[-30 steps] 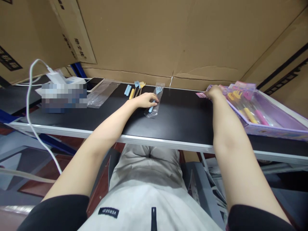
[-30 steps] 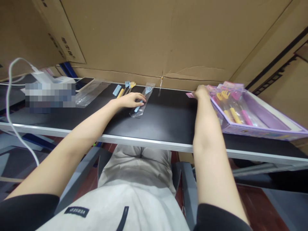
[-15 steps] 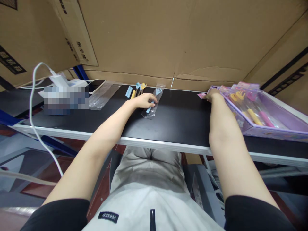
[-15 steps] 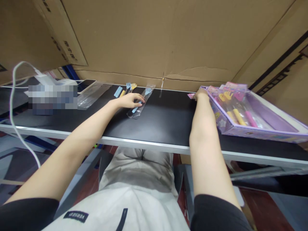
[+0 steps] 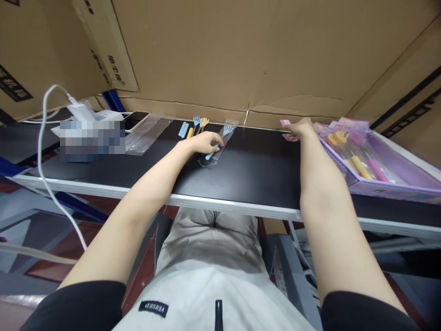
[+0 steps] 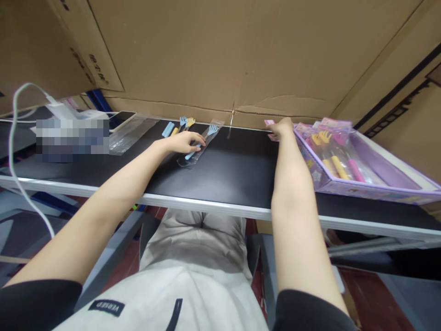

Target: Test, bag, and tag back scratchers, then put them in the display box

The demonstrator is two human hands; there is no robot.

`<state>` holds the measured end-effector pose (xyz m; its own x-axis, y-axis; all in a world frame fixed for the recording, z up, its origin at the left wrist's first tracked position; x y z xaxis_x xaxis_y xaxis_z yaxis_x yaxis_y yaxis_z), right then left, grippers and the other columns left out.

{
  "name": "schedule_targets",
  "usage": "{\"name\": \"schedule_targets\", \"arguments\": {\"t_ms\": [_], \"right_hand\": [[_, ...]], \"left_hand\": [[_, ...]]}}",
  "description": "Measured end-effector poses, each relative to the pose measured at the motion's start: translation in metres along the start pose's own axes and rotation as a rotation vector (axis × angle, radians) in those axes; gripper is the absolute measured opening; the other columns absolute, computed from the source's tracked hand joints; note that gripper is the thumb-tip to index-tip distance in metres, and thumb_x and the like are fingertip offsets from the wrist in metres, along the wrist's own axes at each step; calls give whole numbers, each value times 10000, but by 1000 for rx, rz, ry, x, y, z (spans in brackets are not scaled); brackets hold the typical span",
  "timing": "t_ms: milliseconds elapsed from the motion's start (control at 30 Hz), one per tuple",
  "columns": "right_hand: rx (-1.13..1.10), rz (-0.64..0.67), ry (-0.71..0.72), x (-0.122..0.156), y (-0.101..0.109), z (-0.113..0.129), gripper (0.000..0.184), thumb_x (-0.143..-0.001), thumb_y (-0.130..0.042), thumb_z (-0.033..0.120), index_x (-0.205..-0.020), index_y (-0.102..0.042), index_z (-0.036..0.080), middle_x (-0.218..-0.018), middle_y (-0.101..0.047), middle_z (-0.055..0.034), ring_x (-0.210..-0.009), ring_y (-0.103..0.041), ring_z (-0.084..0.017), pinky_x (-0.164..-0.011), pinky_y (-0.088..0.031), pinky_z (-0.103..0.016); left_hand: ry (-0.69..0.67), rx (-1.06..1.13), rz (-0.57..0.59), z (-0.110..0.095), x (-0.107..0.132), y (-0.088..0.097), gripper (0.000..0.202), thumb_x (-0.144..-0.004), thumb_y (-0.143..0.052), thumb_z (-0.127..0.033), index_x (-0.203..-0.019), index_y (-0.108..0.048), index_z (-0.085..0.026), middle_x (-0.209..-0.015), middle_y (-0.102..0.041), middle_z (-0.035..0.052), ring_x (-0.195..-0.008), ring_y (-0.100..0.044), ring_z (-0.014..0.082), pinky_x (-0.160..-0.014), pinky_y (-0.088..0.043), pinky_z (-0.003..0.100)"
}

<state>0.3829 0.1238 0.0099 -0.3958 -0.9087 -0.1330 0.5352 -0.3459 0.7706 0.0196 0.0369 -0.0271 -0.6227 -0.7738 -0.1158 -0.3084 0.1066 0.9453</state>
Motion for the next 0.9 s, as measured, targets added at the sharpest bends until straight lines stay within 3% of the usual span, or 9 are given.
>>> {"name": "schedule_targets", "arguments": {"t_ms": [100, 167, 333, 433, 600, 733, 900], "right_hand": [[-337, 38, -98, 20, -10, 22, 137, -997, -715, 74, -1054, -594, 104, -762, -593, 25, -620, -591, -81, -664, -598, -242], [-479, 20, -105, 34, -17, 35, 251, -949, -701, -23, -1001, -547, 169, -746, -586, 51, -562, -547, -55, -573, -559, -177], [-685, 70, -104, 60, -34, 53, 412, -850, -691, -97, -1014, -489, 223, -802, -672, 30, -543, -619, -86, -587, -624, -245], [-722, 153, -60, 77, -42, 59, 358, -887, -648, -60, -1008, -480, 232, -773, -681, 18, -544, -648, -105, -579, -622, -235], [-722, 297, -11, 109, -54, 65, 271, -979, -592, 18, -909, -448, 236, -716, -692, -6, -597, -690, -123, -547, -574, -183], [-660, 379, 59, 117, -63, 63, 254, -977, -640, 35, -845, -514, 213, -738, -702, -27, -655, -692, -129, -546, -541, -178], [-607, 228, 128, 106, -66, 58, 292, -883, -752, 27, -721, -573, 191, -723, -620, 11, -691, -592, -103, -618, -515, -181]], "left_hand": [[30, -16, 30, -2, 2, 2, 424, -909, -609, -207, -1279, -813, -168, -1534, -678, 126, -1426, -637, 296, -1278, -440, 385], [46, -29, 33, -4, 3, 2, 429, -863, -617, -171, -1241, -820, -181, -1581, -628, 118, -1431, -629, 298, -1274, -444, 373], [69, -54, 0, -3, 1, 2, 517, -775, -615, -132, -1262, -776, -196, -1590, -582, 109, -1405, -630, 275, -1235, -476, 354], [110, -83, 19, 1, 1, 2, 588, -764, -631, -164, -1344, -728, -182, -1542, -618, 128, -1335, -666, 272, -1168, -519, 332], [242, -109, 89, 1, 10, 11, 668, -778, -634, -187, -1443, -662, -249, -1410, -746, 93, -1286, -701, 267, -1075, -557, 302], [288, -102, 126, -2, 19, 21, 727, -725, -627, -179, -1448, -675, -241, -1408, -758, 91, -1257, -719, 280, -1040, -573, 300], [238, -82, 137, -3, 23, 25, 739, -652, -643, -183, -1381, -713, -281, -1309, -797, 46, -1183, -738, 265, -933, -590, 256]]}}
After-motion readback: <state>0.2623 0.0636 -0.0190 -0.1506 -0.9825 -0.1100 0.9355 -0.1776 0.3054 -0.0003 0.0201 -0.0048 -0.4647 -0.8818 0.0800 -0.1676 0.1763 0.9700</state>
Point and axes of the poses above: each hand's wrist, its own x-axis away from the middle knuckle, its own y-axis out of the back of the hand, z = x × y, the point moved 2 cm from there along -x, towards the middle knuckle
